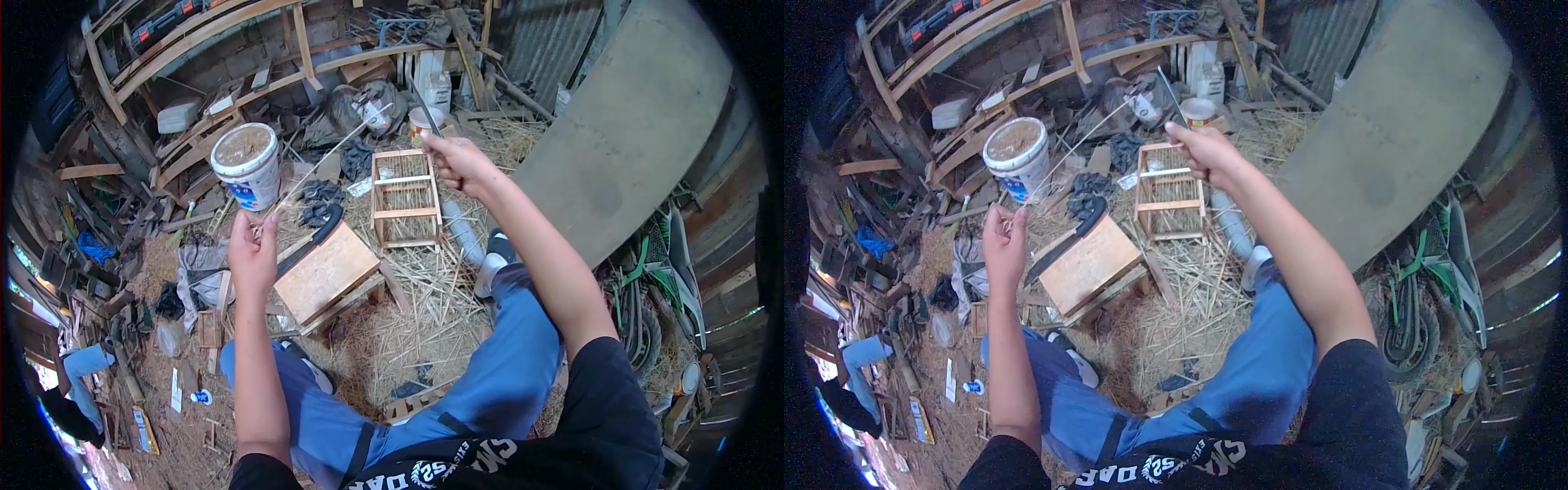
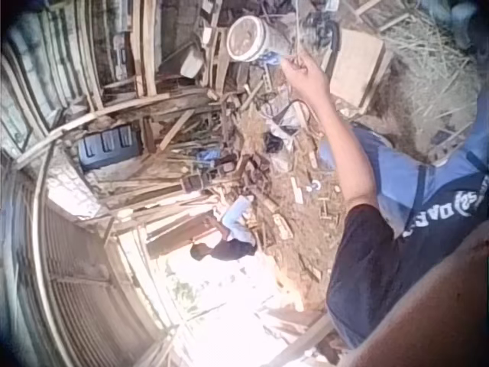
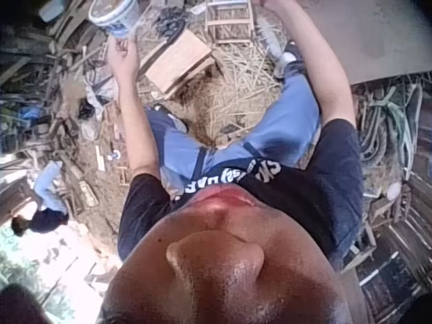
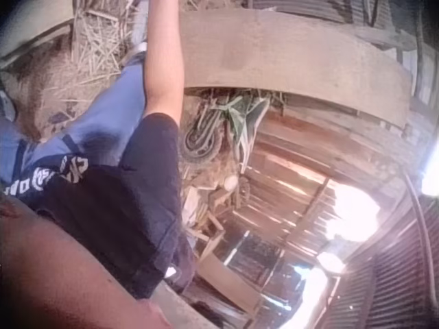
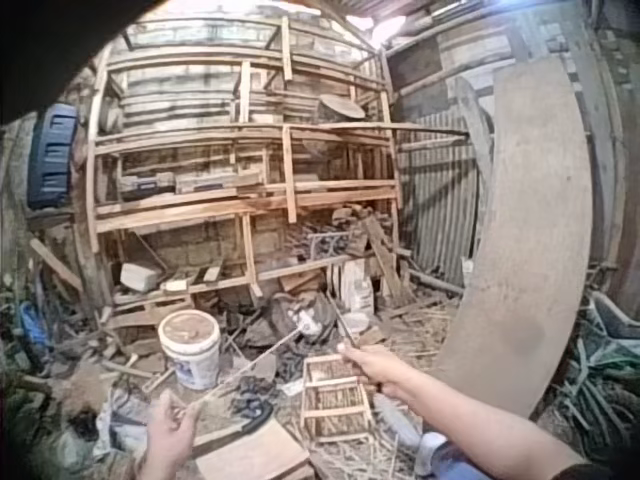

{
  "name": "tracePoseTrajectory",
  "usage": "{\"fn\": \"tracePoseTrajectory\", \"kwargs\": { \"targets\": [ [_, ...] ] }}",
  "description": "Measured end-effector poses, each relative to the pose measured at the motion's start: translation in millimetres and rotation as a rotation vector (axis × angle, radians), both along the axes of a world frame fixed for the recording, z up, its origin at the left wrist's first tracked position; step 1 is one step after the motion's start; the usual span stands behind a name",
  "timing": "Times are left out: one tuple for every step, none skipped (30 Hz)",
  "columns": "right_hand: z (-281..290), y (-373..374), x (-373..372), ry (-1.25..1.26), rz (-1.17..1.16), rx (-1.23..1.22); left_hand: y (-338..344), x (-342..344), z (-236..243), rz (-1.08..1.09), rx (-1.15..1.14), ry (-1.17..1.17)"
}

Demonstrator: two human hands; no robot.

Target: The person uses a knife to shave and sharpen a thin bamboo stick while holding it against a wooden block. They repeatedly scrape the knife along the stick to smooth the surface and refine the ends, rotating the stick occasionally to ensure an even finish.

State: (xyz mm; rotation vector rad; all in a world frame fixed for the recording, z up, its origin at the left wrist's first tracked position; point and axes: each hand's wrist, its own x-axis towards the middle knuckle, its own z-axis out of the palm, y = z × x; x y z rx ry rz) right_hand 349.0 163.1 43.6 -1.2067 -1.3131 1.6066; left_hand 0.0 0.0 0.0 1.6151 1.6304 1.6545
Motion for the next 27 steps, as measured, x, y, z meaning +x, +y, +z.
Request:
{"fn": "tracePoseTrajectory", "kwargs": {
  "targets": [
    [6.3,-0.8,-1.7,0.146,0.021,0.000,7.2,7.0,-1.4,-0.022,0.061,0.011],
    [12.7,-2.0,-3.1,0.292,0.043,0.001,12.9,14.6,-2.6,-0.044,0.121,0.022],
    [17.6,-6.0,-0.4,0.333,0.005,0.010,18.5,26.6,1.1,-0.063,0.073,-0.005],
    [28.3,-8.8,-4.8,0.369,-0.010,0.043,20.0,35.7,5.4,-0.063,0.051,-0.035],
    [36.1,-7.6,-6.5,0.405,-0.024,0.076,22.9,44.2,10.4,-0.064,0.029,-0.065],
    [38.0,-2.8,-3.2,0.488,-0.010,0.077,25.6,52.2,14.5,-0.050,0.027,-0.045],
    [38.9,1.5,-1.9,0.524,-0.030,0.112,31.0,55.8,13.1,-0.042,0.073,-0.015],
    [39.5,6.0,-0.8,0.560,-0.050,0.148,37.4,58.8,9.2,-0.035,0.119,0.015],
    [40.0,10.1,0.8,0.595,-0.071,0.183,42.2,63.8,8.2,-0.028,0.164,0.043],
    [41.4,15.0,3.0,0.623,-0.090,0.182,43.4,70.9,11.4,-0.013,0.185,0.068],
    [42.7,19.7,5.5,0.619,-0.102,0.198,47.8,73.9,9.6,-0.022,0.168,0.055],
    [42.0,21.9,4.6,0.620,-0.114,0.207,50.8,74.7,5.6,-0.029,0.144,0.049],
    [41.5,24.5,3.8,0.622,-0.125,0.216,53.9,75.4,2.4,-0.036,0.121,0.043],
    [40.3,27.9,3.2,0.611,-0.130,0.227,56.8,76.3,0.7,-0.037,0.141,0.062],
    [38.4,31.1,3.3,0.599,-0.138,0.237,59.5,77.4,-1.3,-0.037,0.129,0.055],
    [36.7,34.3,3.3,0.587,-0.145,0.247,61.6,78.1,-3.3,-0.035,0.118,0.048],
    [34.6,36.7,3.4,0.585,-0.145,0.251,63.6,78.2,-5.3,-0.034,0.106,0.041],
    [33.9,37.9,2.5,0.582,-0.142,0.256,66.0,77.0,-7.3,-0.038,0.105,0.007],
    [33.4,39.2,1.5,0.579,-0.139,0.261,68.3,75.0,-9.5,-0.042,0.105,-0.028],
    [33.3,40.5,0.7,0.577,-0.133,0.265,70.2,73.4,-10.9,-0.046,0.104,-0.062],
    [33.2,41.4,0.2,0.576,-0.128,0.268,70.9,72.5,-10.8,-0.038,0.103,-0.064],
    [33.1,42.5,-0.6,0.575,-0.122,0.271,70.9,71.5,-9.7,-0.031,0.102,-0.067],
    [33.3,43.8,-1.6,0.567,-0.120,0.275,71.6,70.6,-9.5,-0.023,0.101,-0.069],
    [34.4,43.6,-3.1,0.561,-0.118,0.278,72.9,69.0,-10.7,-0.025,0.115,-0.058],
    [34.4,43.8,-4.6,0.555,-0.117,0.281,74.5,67.3,-12.4,-0.028,0.129,-0.047],
    [33.4,45.2,-5.6,0.550,-0.113,0.288,75.4,65.9,-13.8,-0.030,0.142,-0.035],
    [33.1,46.7,-6.7,0.545,-0.110,0.294,75.6,64.8,-14.1,-0.039,0.129,-0.036]
  ]
}}
